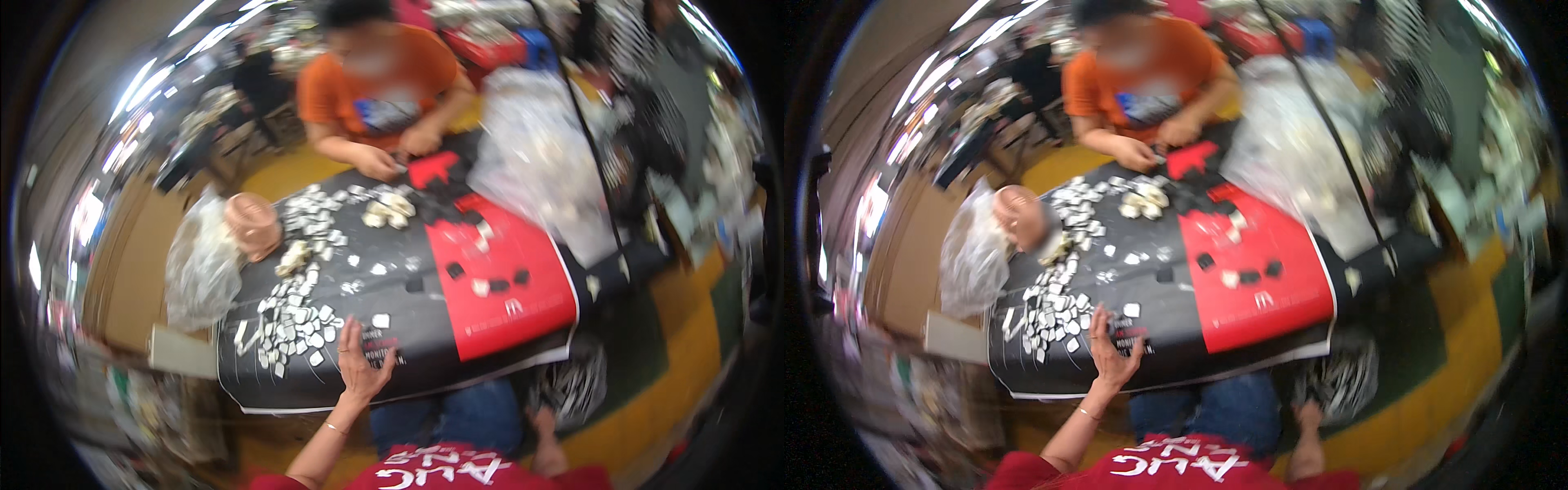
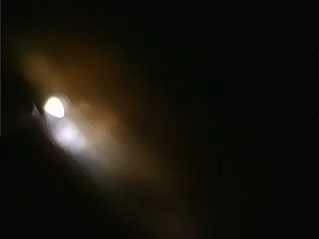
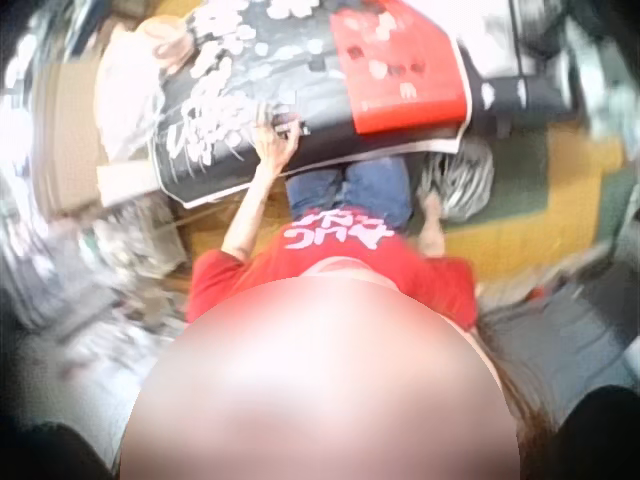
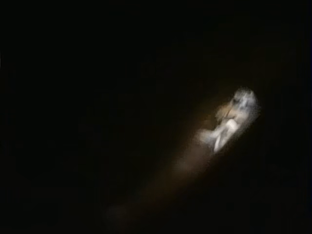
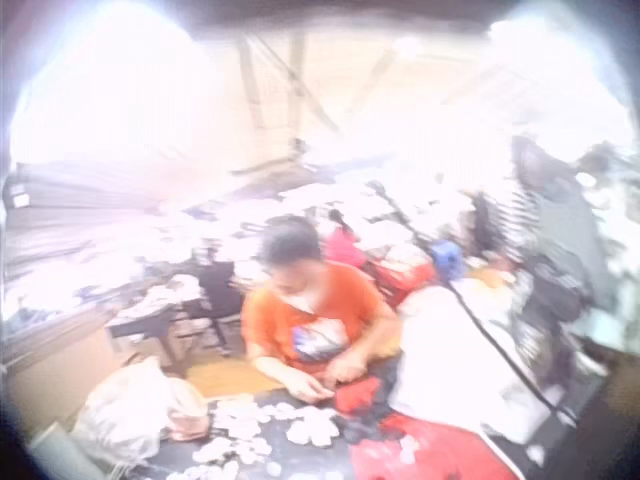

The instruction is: The person repeatedly picks small white and black plastic pieces from a table, peels off backing films, and presses them onto a large black and red printed mat. The person handles pieces one at a time and occasionally shifts piles of pieces on the table.

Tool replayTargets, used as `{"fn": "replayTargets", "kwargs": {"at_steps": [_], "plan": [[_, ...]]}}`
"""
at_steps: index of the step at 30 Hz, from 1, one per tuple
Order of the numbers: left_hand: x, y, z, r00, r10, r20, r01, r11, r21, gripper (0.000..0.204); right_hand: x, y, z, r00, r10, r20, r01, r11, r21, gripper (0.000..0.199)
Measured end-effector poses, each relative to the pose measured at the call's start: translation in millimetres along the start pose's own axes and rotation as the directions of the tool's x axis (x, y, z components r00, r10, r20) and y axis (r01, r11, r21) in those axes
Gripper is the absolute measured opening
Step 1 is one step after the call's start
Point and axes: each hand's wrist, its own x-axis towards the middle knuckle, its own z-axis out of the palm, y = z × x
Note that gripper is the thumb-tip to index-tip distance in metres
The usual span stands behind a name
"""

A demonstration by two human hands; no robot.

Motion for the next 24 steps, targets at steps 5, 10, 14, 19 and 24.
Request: {"fn": "replayTargets", "kwargs": {"at_steps": [5, 10, 14, 19, 24], "plan": [[-15.9, 17.6, -3.0, 0.987, 0.161, -0.027, -0.158, 0.983, 0.088, 0.079, -19.9, -2.8, 15.8, 0.996, 0.078, -0.046, -0.076, 0.996, 0.048, 0.06], [-29.9, 85.0, 12.2, 0.818, 0.529, 0.228, -0.454, 0.835, -0.31, 0.035, -42.9, 0.2, 6.1, 0.981, 0.184, 0.06, -0.186, 0.982, 0.031, 0.048], [-37.4, 133.7, 56.4, 0.451, 0.668, 0.593, -0.233, 0.729, -0.644, 0.032, -46.2, 1.3, 3.8, 0.983, 0.181, 0.029, -0.182, 0.983, 0.037, 0.044], [-53.3, 167.0, 113.0, 0.199, 0.647, 0.736, -0.189, 0.762, -0.619, 0.035, -42.1, 8.9, 14.1, 0.987, 0.162, 0.012, -0.163, 0.984, 0.077, 0.05], [-71.0, 169.2, 127.9, 0.125, 0.626, 0.77, -0.153, 0.779, -0.608, 0.036, -43.9, 17.1, 1.4, 0.97, 0.209, -0.123, -0.203, 0.977, 0.058, 0.04]]}}
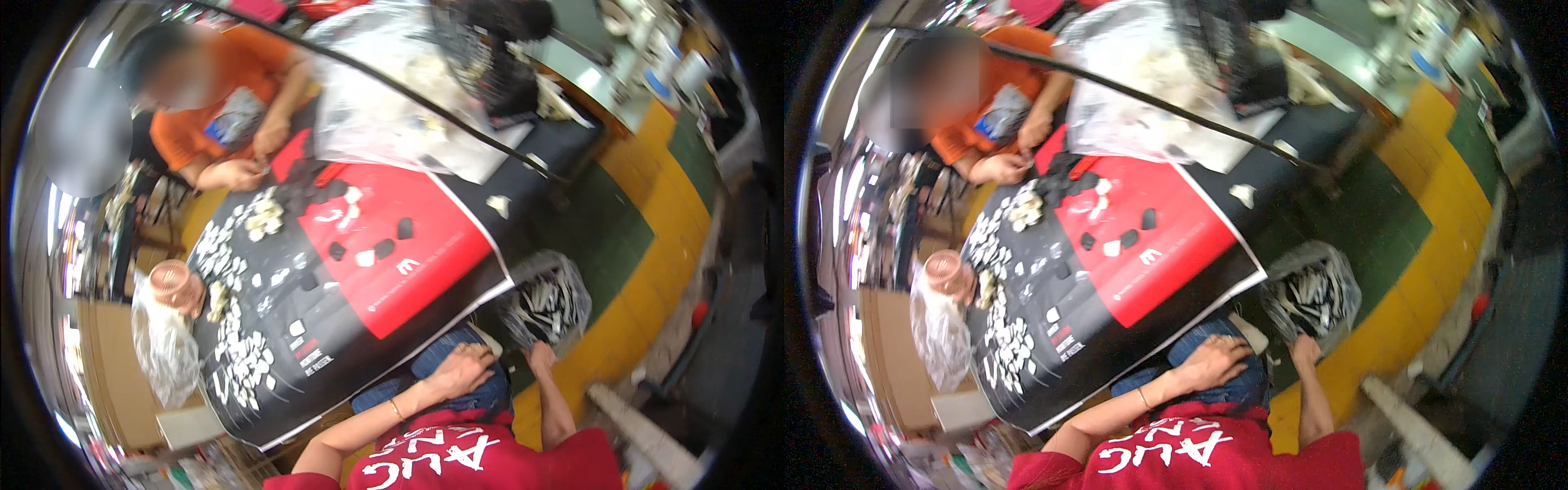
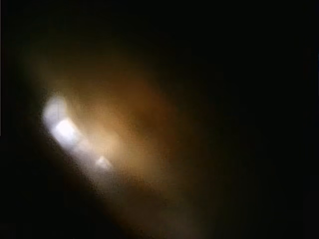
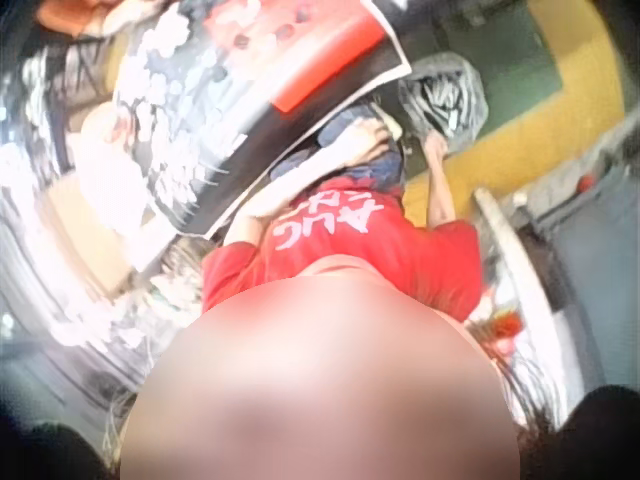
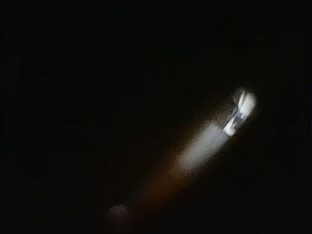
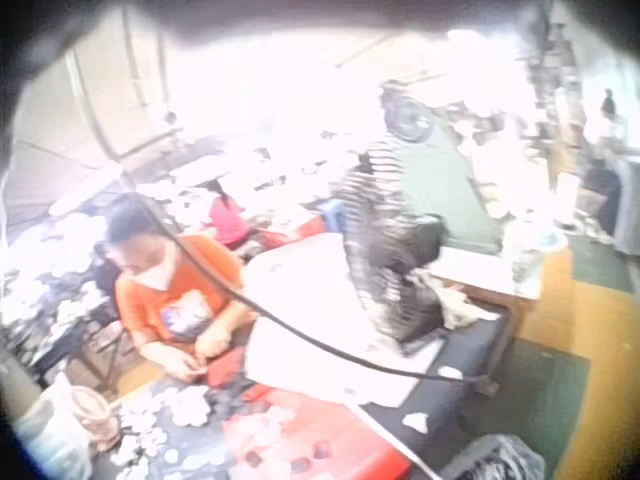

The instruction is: The person repeatedly picks small white and black plastic pieces from a table, peels off backing films, and presses them onto a large black and red printed mat. The person handles pieces one at a time and occasionally shifts piles of pieces on the table.

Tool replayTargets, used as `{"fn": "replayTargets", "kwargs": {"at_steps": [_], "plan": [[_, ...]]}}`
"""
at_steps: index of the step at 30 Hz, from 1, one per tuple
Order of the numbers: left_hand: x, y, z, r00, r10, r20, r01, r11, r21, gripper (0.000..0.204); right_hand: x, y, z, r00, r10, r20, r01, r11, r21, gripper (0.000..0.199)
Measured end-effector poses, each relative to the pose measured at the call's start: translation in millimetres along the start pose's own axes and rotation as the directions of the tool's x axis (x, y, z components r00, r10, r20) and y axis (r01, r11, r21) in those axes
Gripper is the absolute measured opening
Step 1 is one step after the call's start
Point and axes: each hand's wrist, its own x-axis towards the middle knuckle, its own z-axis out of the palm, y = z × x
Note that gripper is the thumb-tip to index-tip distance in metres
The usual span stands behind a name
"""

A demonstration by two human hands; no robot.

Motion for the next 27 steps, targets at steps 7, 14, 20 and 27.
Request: {"fn": "replayTargets", "kwargs": {"at_steps": [7, 14, 20, 27], "plan": [[-1.6, -1.9, 14.0, 0.997, -0.026, -0.078, 0.013, 0.986, -0.165, 0.034, 31.2, 44.1, -119.5, 0.993, -0.064, -0.104, 0.075, 0.991, 0.113, 0.02], [46.4, -8.7, 57.1, 0.965, -0.244, -0.1, 0.148, 0.814, -0.561, 0.036, -42.1, 36.3, -221.4, 0.95, -0.298, -0.09, 0.292, 0.747, 0.597, 0.032], [106.4, -13.8, 78.3, 0.793, -0.407, 0.454, 0.549, 0.151, -0.822, 0.065, -123.3, 72.5, -283.7, 0.899, 0.02, -0.438, 0.32, 0.652, 0.687, 0.025], [113.7, 23.8, 76.8, 0.698, -0.018, 0.716, 0.696, -0.218, -0.684, 0.101, -244.2, 47.1, -362.2, 0.746, 0.243, -0.621, 0.476, 0.457, 0.751, 0.034]]}}
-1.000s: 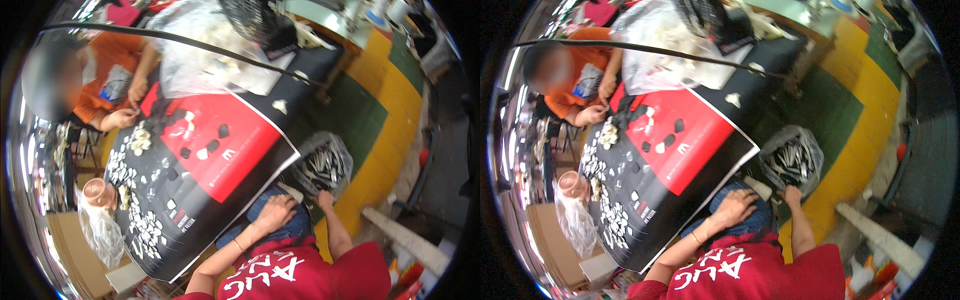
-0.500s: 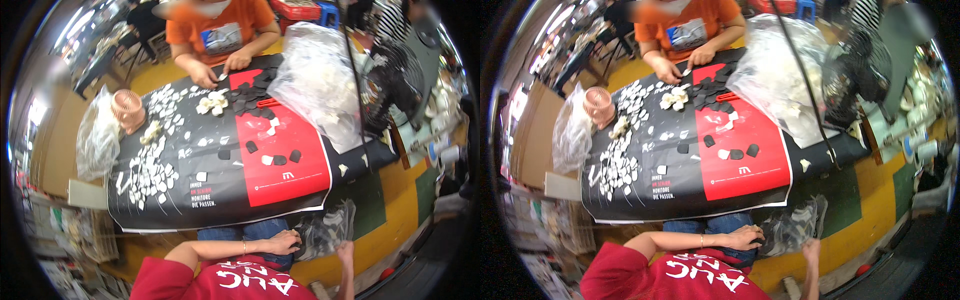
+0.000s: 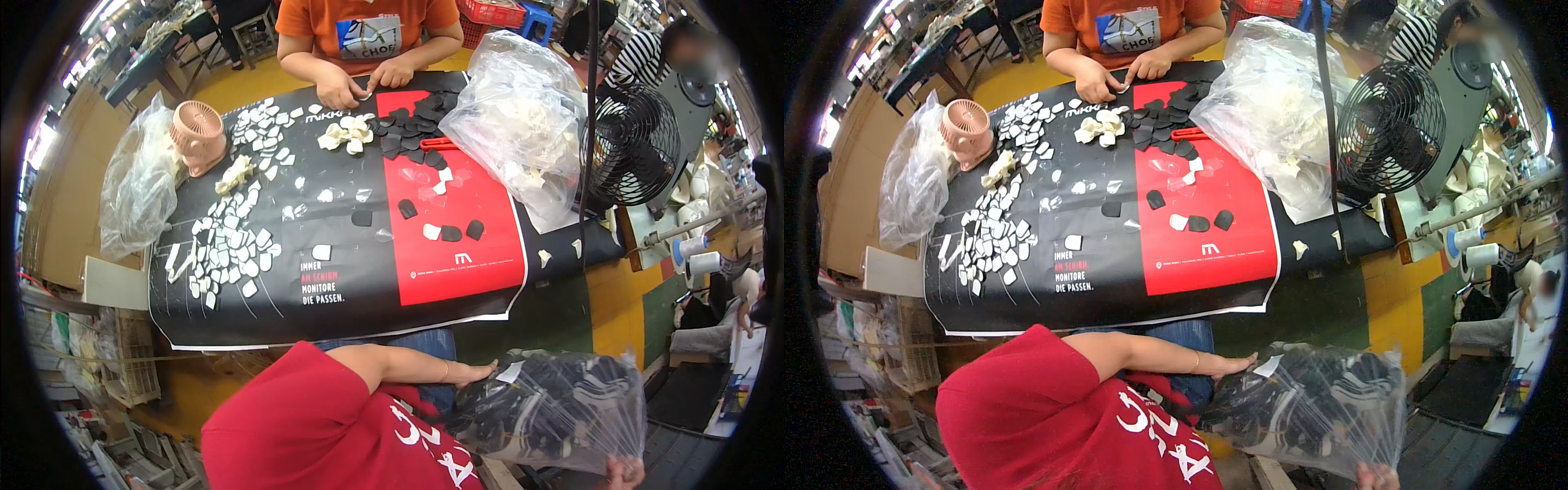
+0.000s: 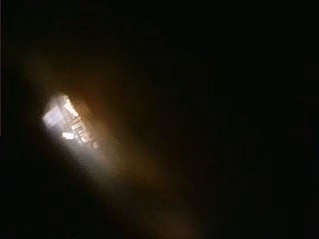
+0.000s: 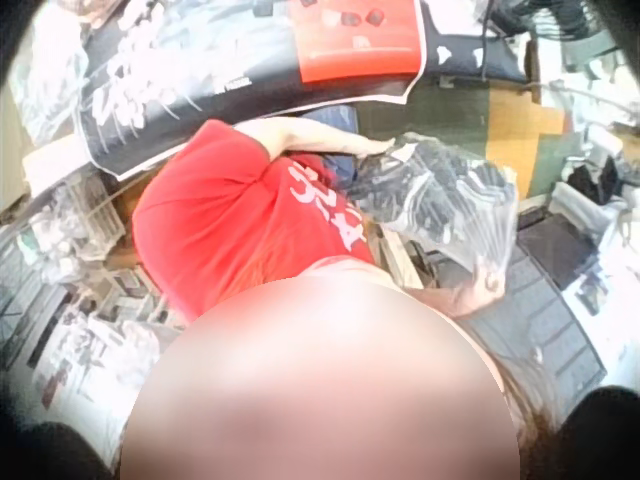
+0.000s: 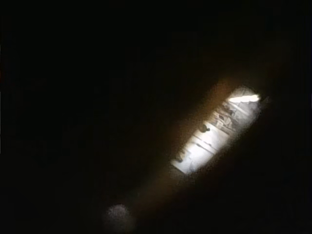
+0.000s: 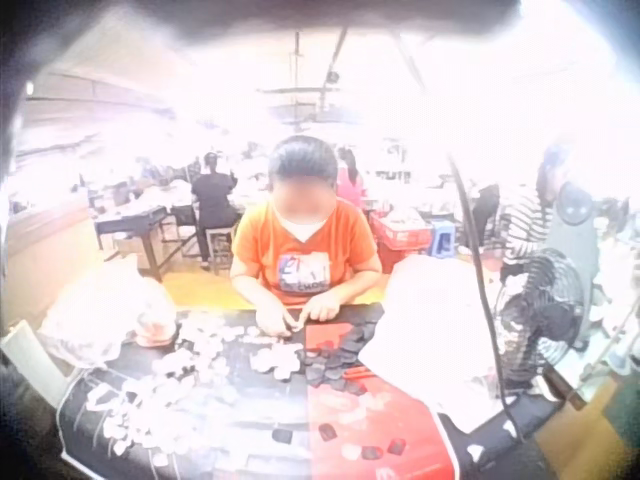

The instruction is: The person repeatedly picks small white and black plastic pieces from a table, peels off backing films, and presses them onto a large black and red printed mat. The person handles pieces one at a time and occasionally shifts piles of pieces on the table.

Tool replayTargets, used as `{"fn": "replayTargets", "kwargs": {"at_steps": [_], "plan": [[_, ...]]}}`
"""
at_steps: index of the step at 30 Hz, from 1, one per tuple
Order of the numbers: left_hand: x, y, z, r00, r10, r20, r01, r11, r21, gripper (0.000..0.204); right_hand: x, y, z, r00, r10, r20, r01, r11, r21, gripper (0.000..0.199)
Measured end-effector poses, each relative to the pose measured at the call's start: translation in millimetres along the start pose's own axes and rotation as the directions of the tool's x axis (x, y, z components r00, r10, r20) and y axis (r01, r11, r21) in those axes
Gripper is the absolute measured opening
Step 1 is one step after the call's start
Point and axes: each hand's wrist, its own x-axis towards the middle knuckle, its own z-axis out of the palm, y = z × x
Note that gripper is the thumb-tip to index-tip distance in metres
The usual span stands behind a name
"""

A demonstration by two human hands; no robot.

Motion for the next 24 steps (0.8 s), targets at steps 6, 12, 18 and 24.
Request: {"fn": "replayTargets", "kwargs": {"at_steps": [6, 12, 18, 24], "plan": [[-49.6, -10.0, 47.2, 0.867, 0.143, 0.478, -0.091, 0.987, -0.13, 0.126, -27.4, -84.1, 127.1, 0.864, -0.416, 0.282, 0.351, 0.901, 0.254, 0.033], [-97.0, -51.7, 87.3, 0.695, 0.297, 0.654, -0.203, 0.955, -0.218, 0.109, -102.3, -262.8, 327.1, -0.08, -0.737, 0.671, 0.395, 0.595, 0.7, 0.031], [-125.3, -72.0, 79.7, 0.587, 0.518, 0.622, -0.539, 0.823, -0.178, 0.1, -212.2, -392.3, 482.3, -0.963, 0.194, 0.19, 0.269, 0.778, 0.568, 0.031], [-134.2, -88.3, 76.4, 0.353, 0.796, 0.492, -0.861, 0.482, -0.162, 0.092, -268.0, -415.4, 491.7, -0.867, 0.493, 0.07, 0.426, 0.66, 0.619, 0.03]]}}
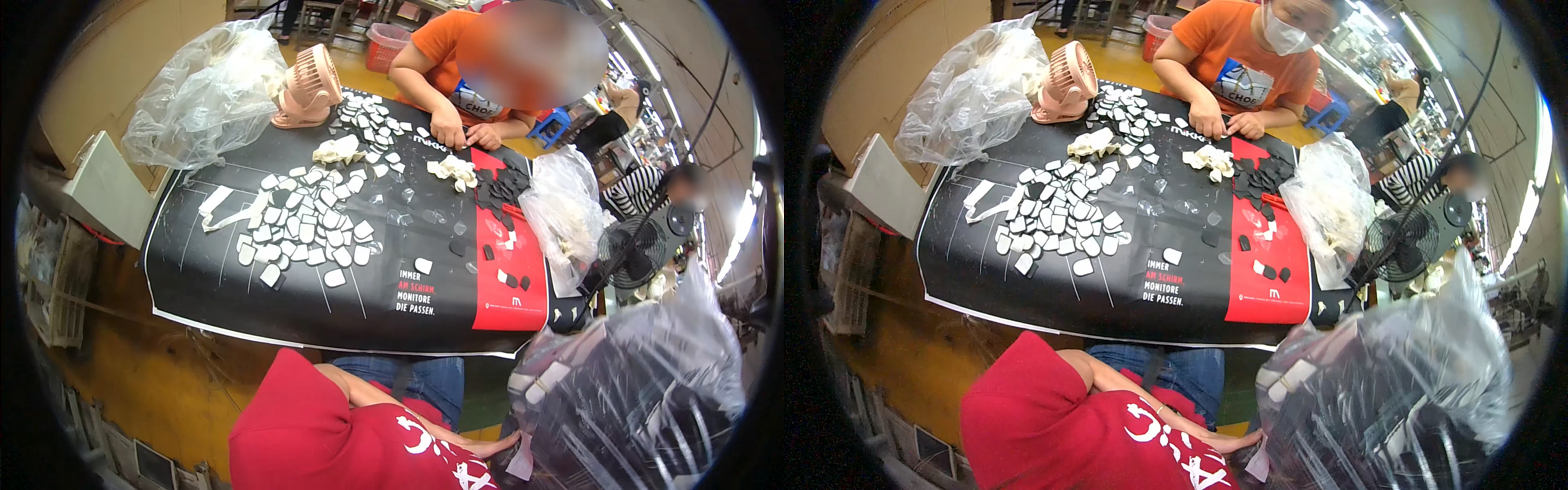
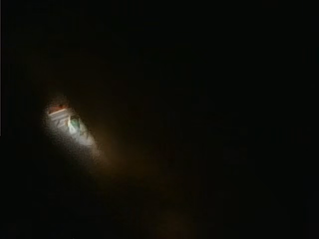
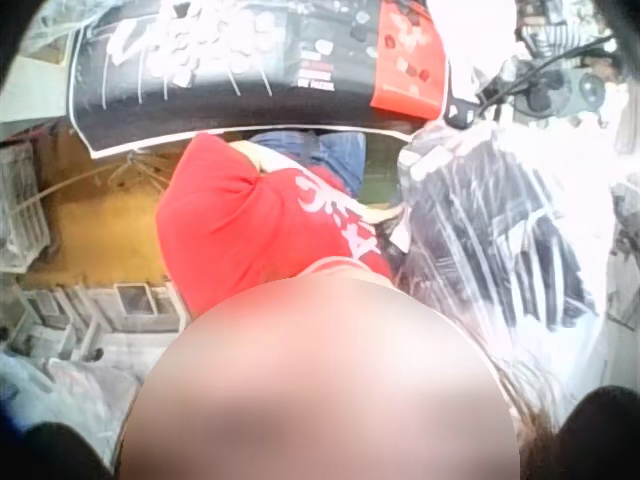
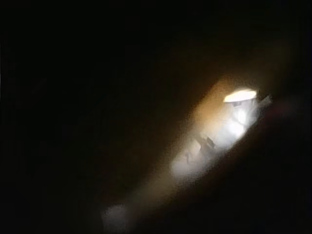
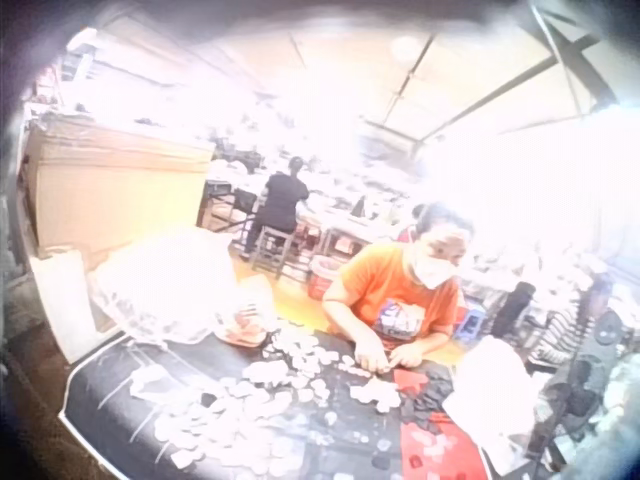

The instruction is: The person repeatedly picks small white and black plastic pieces from a table, peels off backing films, and presses them onto a large black and red printed mat. The person handles pieces one at a time and occasionally shifts piles of pieces on the table.

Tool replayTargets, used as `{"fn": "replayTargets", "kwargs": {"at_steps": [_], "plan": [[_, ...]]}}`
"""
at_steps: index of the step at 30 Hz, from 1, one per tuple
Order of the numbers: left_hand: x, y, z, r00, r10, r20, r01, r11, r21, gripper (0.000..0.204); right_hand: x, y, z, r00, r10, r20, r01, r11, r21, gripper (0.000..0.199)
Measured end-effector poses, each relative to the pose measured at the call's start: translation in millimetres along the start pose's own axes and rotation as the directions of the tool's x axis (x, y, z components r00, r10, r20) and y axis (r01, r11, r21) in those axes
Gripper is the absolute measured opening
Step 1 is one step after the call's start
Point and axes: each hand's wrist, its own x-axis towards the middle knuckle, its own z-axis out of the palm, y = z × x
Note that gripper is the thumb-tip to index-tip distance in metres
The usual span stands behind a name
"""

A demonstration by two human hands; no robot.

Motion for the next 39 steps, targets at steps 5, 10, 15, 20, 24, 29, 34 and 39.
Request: {"fn": "replayTargets", "kwargs": {"at_steps": [5, 10, 15, 20, 24, 29, 34, 39], "plan": [[-8.6, 5.3, -2.2, 0.958, 0.276, -0.079, -0.251, 0.939, 0.236, 0.086, 20.9, -8.0, -20.2, 0.995, 0.099, 0.01, -0.099, 0.995, -0.017, 0.029], [-22.4, 40.5, -6.0, 0.899, 0.431, -0.069, -0.39, 0.864, 0.318, 0.102, 44.6, -24.4, -31.4, 0.984, 0.177, 0.035, -0.176, 0.984, -0.041, 0.029], [-62.6, 89.6, 9.2, 0.875, 0.453, -0.169, -0.375, 0.856, 0.355, 0.105, 53.8, -32.9, -35.9, 0.963, 0.264, 0.043, -0.267, 0.958, 0.107, 0.021], [-76.0, 99.5, -7.8, 0.863, 0.454, -0.219, -0.38, 0.872, 0.31, 0.087, 52.5, -31.7, -46.9, 0.957, 0.28, 0.076, -0.287, 0.954, 0.088, 0.023], [-33.4, 77.4, -39.3, 0.805, 0.518, -0.29, -0.462, 0.853, 0.243, 0.075, 44.7, -33.5, -64.4, 0.954, 0.291, 0.066, -0.294, 0.956, 0.025, 0.024], [-36.2, 64.4, -56.5, 0.854, 0.363, -0.372, -0.383, 0.923, 0.022, 0.066, 31.2, -24.0, -87.4, 0.96, 0.281, 0.024, -0.28, 0.96, -0.016, 0.025], [-37.5, 81.3, -43.8, 0.898, 0.324, -0.298, -0.321, 0.945, 0.062, 0.067, 17.3, -11.4, -95.0, 0.968, 0.251, -0.017, -0.251, 0.968, -0.011, 0.026], [-45.8, 105.0, -22.8, 0.936, 0.251, -0.246, -0.243, 0.968, 0.065, 0.068, 10.6, -4.4, -95.4, 0.97, 0.24, -0.036, -0.24, 0.971, -0.004, 0.028]]}}
